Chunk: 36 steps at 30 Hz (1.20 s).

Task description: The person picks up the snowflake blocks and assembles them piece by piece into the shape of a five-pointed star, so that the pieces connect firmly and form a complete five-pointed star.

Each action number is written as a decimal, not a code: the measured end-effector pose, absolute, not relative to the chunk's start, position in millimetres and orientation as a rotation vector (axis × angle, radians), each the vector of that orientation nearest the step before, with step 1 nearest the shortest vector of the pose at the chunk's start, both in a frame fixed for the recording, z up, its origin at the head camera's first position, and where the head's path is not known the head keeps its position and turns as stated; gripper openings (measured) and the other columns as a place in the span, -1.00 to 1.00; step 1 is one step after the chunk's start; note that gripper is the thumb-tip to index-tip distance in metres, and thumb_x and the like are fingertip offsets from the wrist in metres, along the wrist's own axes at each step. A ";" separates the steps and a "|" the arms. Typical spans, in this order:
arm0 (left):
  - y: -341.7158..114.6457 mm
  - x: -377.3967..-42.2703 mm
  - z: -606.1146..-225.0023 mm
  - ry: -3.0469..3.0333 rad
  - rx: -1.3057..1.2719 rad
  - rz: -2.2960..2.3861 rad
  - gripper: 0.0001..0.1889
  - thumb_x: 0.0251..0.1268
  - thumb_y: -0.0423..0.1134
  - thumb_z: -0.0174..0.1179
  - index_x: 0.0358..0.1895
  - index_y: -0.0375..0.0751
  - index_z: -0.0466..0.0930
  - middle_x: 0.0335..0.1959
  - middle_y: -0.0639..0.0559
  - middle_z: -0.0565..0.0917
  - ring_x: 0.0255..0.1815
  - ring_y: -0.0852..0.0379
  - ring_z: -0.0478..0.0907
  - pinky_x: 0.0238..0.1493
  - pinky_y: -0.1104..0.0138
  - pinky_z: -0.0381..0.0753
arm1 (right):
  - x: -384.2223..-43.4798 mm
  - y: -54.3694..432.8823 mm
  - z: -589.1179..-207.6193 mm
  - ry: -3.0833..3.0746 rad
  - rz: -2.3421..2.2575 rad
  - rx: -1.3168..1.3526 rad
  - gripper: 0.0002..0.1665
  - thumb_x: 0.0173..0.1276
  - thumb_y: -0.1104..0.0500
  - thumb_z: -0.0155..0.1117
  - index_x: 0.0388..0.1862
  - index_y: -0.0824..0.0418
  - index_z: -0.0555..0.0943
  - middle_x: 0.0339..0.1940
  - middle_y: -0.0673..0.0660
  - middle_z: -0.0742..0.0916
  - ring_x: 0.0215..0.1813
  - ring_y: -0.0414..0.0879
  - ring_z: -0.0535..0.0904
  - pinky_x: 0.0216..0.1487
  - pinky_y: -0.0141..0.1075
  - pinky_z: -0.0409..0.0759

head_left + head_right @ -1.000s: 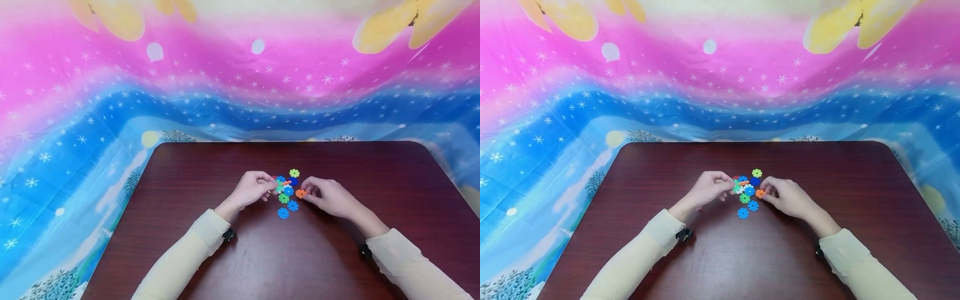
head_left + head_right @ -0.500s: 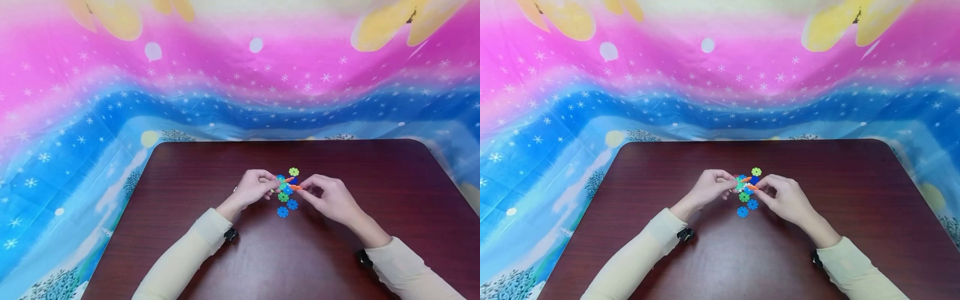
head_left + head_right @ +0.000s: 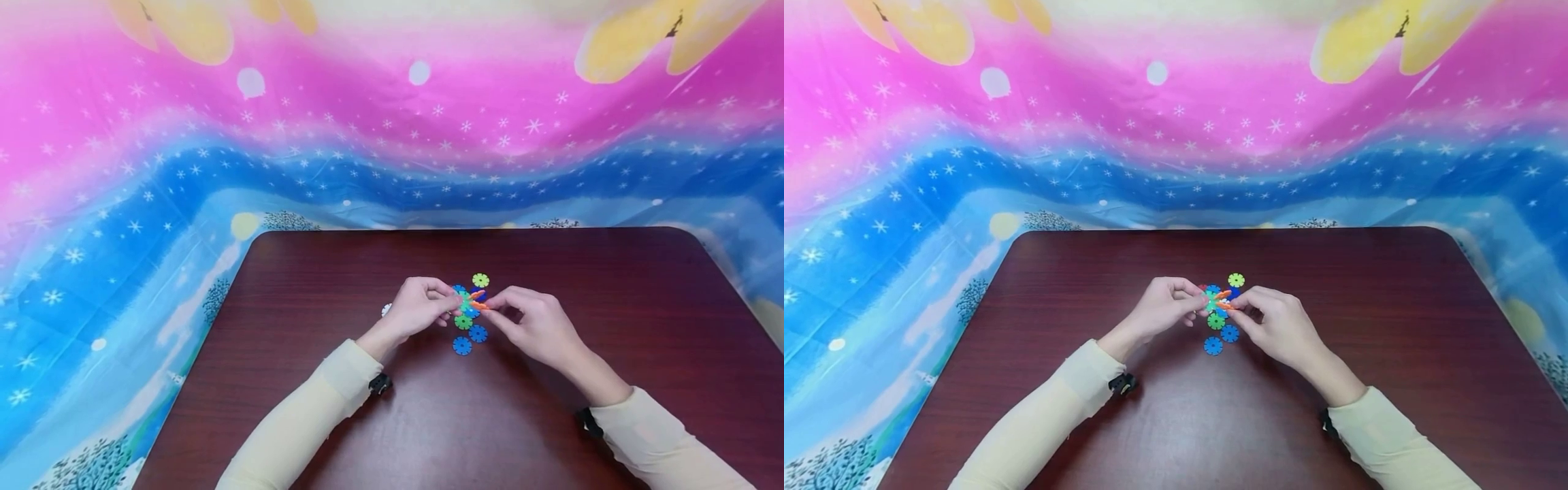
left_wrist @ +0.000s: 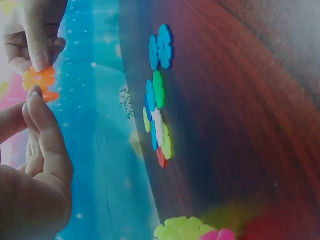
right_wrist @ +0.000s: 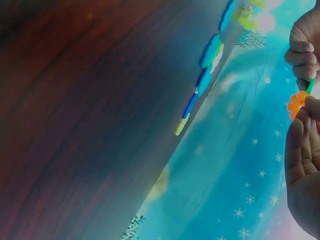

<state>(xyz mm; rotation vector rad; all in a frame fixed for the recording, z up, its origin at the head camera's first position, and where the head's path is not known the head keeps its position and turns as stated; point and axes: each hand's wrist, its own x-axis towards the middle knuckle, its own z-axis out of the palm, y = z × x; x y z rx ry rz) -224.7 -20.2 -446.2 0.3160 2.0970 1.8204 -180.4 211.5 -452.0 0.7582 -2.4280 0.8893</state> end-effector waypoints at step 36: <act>-124.0 -237.0 -443.4 2.126 0.495 1.413 -0.85 0.33 -0.15 0.44 -0.20 -0.14 0.83 -0.35 -0.13 0.79 -0.29 -0.40 0.63 -0.19 -0.14 0.72 | -203.4 209.0 -471.5 -3.154 0.436 0.763 -0.48 0.24 -0.11 0.59 0.04 0.18 0.76 -0.12 0.06 0.71 -0.14 -0.09 0.63 -0.12 -0.07 0.71</act>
